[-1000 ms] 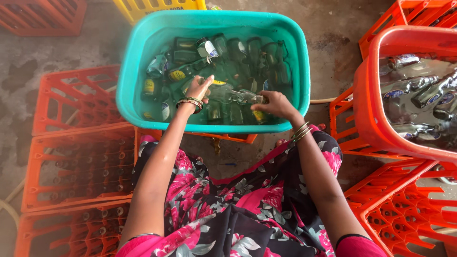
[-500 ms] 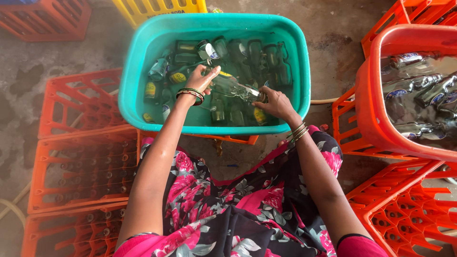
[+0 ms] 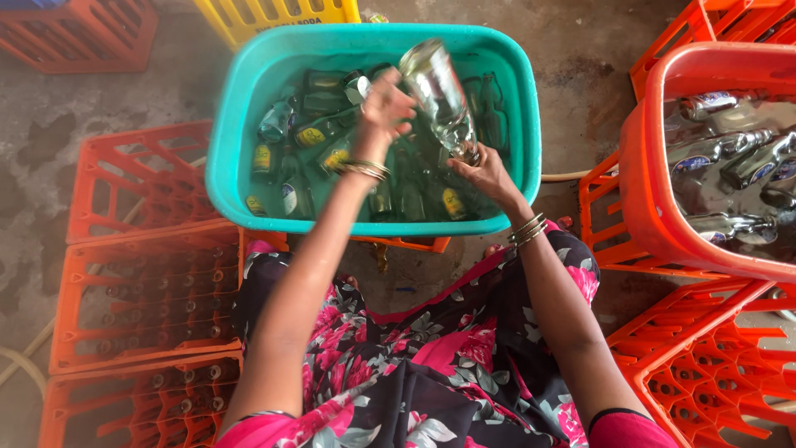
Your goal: The person washes glass bottles by hand in a teal tub filled with water. They pick up bottles, rinse them, and place them into an orange tub. The person also places some bottles into an orange crate on the floor.
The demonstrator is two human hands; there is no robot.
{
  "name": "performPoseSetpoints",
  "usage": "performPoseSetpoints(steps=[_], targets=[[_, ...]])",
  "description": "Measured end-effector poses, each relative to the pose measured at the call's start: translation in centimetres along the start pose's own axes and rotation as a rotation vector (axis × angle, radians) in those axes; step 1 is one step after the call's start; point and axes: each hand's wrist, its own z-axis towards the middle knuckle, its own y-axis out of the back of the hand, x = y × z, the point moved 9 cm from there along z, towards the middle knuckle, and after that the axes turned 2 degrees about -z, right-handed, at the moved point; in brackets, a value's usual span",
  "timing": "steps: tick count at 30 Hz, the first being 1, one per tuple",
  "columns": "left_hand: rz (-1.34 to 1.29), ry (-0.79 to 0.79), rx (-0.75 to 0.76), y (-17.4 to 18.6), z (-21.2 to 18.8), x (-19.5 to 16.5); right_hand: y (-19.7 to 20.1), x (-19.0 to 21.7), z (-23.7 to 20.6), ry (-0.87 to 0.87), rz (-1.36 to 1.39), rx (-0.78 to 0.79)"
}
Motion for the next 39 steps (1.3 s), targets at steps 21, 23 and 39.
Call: performPoseSetpoints(steps=[21, 23, 39], targets=[[0.590, -0.070, -0.732, 28.5, -21.6, -18.5, -5.2, -4.6, 0.0, 0.185, -1.095, 0.339], [0.802, -0.012, -0.855, 33.5, -34.6, -23.9, -4.7, -9.0, -0.7, -0.222, -1.137, 0.502], [1.204, 1.305, -1.155, 39.9, -79.1, -12.0, -8.2, -11.9, -0.6, -0.173, -1.203, 0.815]])
